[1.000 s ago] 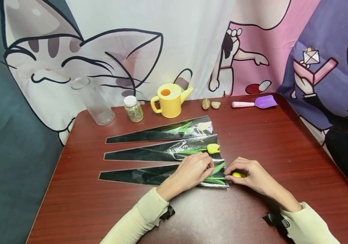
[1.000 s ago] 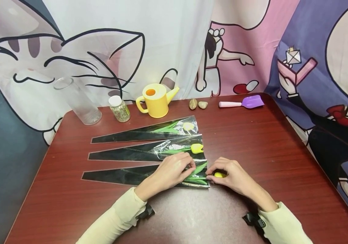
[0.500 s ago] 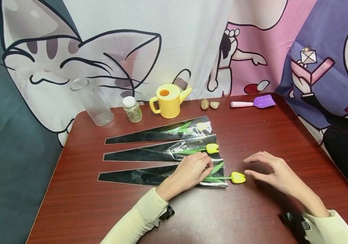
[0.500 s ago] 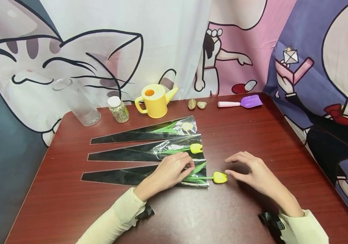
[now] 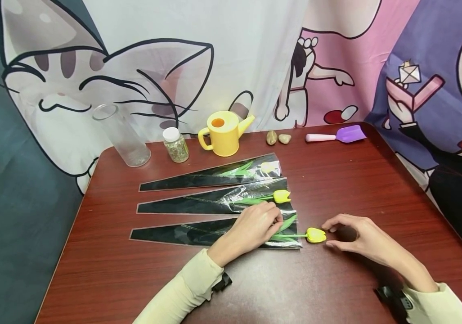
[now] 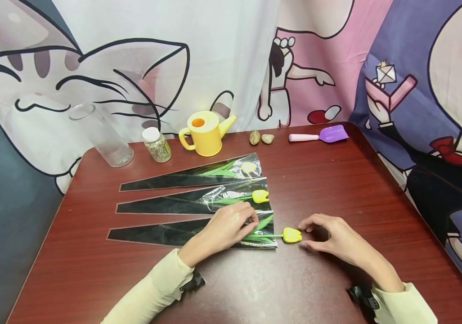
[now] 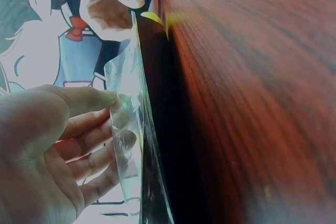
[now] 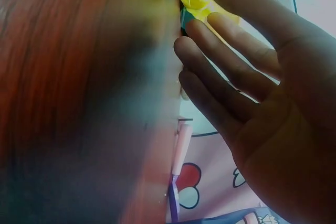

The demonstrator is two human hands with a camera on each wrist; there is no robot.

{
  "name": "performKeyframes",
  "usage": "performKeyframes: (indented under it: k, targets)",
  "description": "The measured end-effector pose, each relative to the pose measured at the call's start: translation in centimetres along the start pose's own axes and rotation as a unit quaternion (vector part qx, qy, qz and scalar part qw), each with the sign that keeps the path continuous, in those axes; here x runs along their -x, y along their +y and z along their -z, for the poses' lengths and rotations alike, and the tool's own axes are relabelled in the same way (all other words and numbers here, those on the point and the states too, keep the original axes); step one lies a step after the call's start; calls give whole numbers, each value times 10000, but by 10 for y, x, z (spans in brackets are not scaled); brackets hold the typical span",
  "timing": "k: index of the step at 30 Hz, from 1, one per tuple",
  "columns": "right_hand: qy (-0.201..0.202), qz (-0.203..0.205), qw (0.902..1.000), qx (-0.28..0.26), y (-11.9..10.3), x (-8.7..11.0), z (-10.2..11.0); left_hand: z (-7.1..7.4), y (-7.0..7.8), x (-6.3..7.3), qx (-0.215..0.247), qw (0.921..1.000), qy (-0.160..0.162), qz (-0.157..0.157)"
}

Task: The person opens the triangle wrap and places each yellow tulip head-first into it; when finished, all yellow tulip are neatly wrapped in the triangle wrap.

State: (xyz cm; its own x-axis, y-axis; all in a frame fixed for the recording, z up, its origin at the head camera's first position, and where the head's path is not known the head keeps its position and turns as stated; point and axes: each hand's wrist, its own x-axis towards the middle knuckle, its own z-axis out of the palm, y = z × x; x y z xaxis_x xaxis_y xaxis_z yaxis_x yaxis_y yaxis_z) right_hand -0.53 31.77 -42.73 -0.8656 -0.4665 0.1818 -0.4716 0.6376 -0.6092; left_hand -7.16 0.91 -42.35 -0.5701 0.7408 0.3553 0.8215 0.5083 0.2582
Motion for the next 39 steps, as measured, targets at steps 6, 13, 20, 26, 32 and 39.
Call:
performKeyframes:
  k: [6,13,20,26,32,39]
  targets:
    - [171,390,9991,-57,0,-3,-4,0,-1,0,44,10000,14,-10]
    - [170,445,9988,-124,1,-5,-9,0,-1,0,-7,10000,23,-6]
    - [206,506,9984,-114,-1,-11,-12,0,-1,1,-6,10000,11,-6]
    - [126,591,9979,-239,-4,-20,-19,0,-1,1,-25,10000,53,-13]
    - [102,630,9970,-446,-10,-30,-29,1,1,1,-14,10000,21,15]
    - [138,519,9967,-613,-15,-39,-37,1,2,-1,-17,10000,13,5]
